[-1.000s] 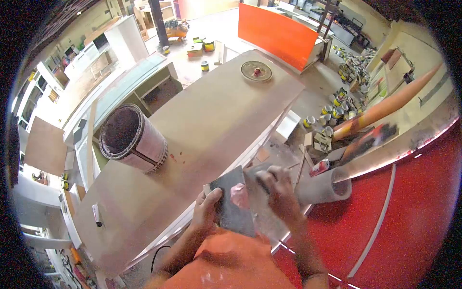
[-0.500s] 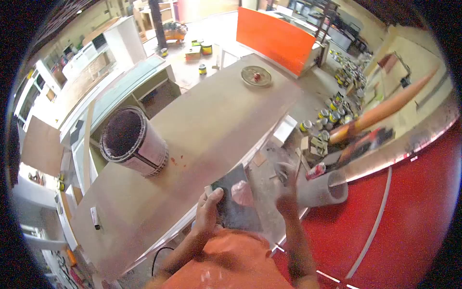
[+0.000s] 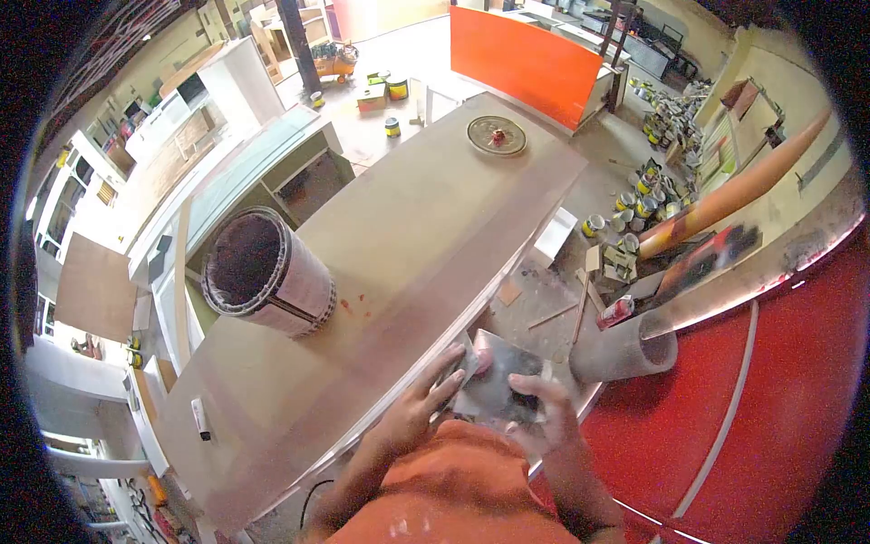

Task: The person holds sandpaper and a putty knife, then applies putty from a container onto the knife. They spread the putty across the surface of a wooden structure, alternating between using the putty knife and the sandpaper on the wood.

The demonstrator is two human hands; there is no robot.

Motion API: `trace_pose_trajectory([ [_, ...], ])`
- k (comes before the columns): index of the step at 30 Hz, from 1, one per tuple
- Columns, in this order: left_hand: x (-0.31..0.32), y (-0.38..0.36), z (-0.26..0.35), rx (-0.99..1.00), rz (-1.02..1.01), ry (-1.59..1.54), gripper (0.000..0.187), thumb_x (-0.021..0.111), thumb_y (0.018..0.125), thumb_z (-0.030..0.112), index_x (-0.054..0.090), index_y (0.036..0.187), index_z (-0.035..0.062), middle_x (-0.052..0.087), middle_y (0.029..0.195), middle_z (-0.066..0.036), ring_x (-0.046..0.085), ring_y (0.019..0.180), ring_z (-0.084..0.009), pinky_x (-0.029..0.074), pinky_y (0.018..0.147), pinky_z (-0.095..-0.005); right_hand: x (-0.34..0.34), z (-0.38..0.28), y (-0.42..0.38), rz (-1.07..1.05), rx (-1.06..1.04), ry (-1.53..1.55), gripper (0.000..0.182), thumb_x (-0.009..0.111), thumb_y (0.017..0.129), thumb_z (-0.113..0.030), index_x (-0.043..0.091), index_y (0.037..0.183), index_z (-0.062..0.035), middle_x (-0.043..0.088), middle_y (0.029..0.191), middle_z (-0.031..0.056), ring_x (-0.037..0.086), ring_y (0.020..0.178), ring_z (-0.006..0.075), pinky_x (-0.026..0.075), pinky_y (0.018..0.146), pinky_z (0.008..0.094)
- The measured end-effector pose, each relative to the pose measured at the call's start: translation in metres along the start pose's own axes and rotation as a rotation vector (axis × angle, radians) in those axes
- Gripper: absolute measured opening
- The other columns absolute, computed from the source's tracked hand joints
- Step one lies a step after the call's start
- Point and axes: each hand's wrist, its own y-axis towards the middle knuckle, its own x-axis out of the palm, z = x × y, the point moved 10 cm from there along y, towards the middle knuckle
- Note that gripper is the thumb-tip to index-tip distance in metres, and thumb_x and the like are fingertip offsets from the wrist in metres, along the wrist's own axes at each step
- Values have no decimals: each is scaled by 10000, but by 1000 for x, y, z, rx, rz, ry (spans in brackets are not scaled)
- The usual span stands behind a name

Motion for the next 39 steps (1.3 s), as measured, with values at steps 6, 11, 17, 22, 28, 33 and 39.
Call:
trace_pose_trajectory([
  [6, 7, -42, -32, -159, -78, 219, 652, 576, 816, -34, 412, 1427, 123, 404, 1418, -199, 414, 1317, -364, 401, 1053, -459, -1, 84, 33, -22, 973, 380, 418, 580, 838, -131, 517, 1216, 35, 652, 978, 127, 659, 714, 156, 519, 527, 260],
  [11, -26, -118, -94, -755, 724, -858, 367, 545, 975, 301, 594, 1109, -37, 573, 1105, -128, 603, 925, -205, 494, 818, -328, 24, 159, 142, -599, 472, -732, 344, 571, 847, -221, 611, 1108, -2, 682, 932, 137, 646, 807, 253, 505, 800, 373],
  [17, -53, -167, -126, -858, 852, -969, 245, 590, 941, 282, 512, 759, 138, 449, 674, 45, 432, 576, -85, 324, 509, -278, 50, 293, 200, -734, 418, -1311, 265, 508, 834, -172, 662, 1014, -51, 674, 925, 205, 647, 920, 349, 511, 836, 424],
  [22, -61, -169, -125, -884, 975, -1054, 195, 615, 921, 282, 510, 822, 150, 436, 680, 69, 430, 558, -76, 340, 503, -270, 85, 279, 162, -769, 101, -1441, 294, 518, 854, -184, 653, 1103, -107, 649, 1043, 198, 626, 957, 364, 497, 843, 461],
  [28, -49, -193, -142, -1078, 847, -1034, 373, 574, 927, 285, 484, 1193, 38, 594, 1057, -95, 611, 941, -233, 521, 799, -373, 68, 277, 203, -705, 312, -1374, 260, 523, 853, -188, 654, 1057, -93, 647, 1011, 184, 615, 971, 372, 488, 845, 464],
  [33, -68, -155, -113, -1005, 895, -1097, 381, 576, 926, 291, 502, 1191, 27, 611, 1057, -103, 619, 927, -236, 518, 808, -386, 74, 294, 198, -768, 223, -1374, 272, 545, 821, -158, 648, 1065, -94, 635, 1002, 179, 613, 955, 370, 492, 833, 465],
  [39, -64, -160, -123, -975, 903, -1138, 346, 575, 934, 283, 507, 1151, 23, 613, 991, -80, 618, 807, -189, 518, 695, -314, 123, 250, 140, -853, 120, -1414, 322, 560, 771, -90, 621, 1087, -103, 583, 987, 149, 607, 947, 343, 510, 799, 459],
])
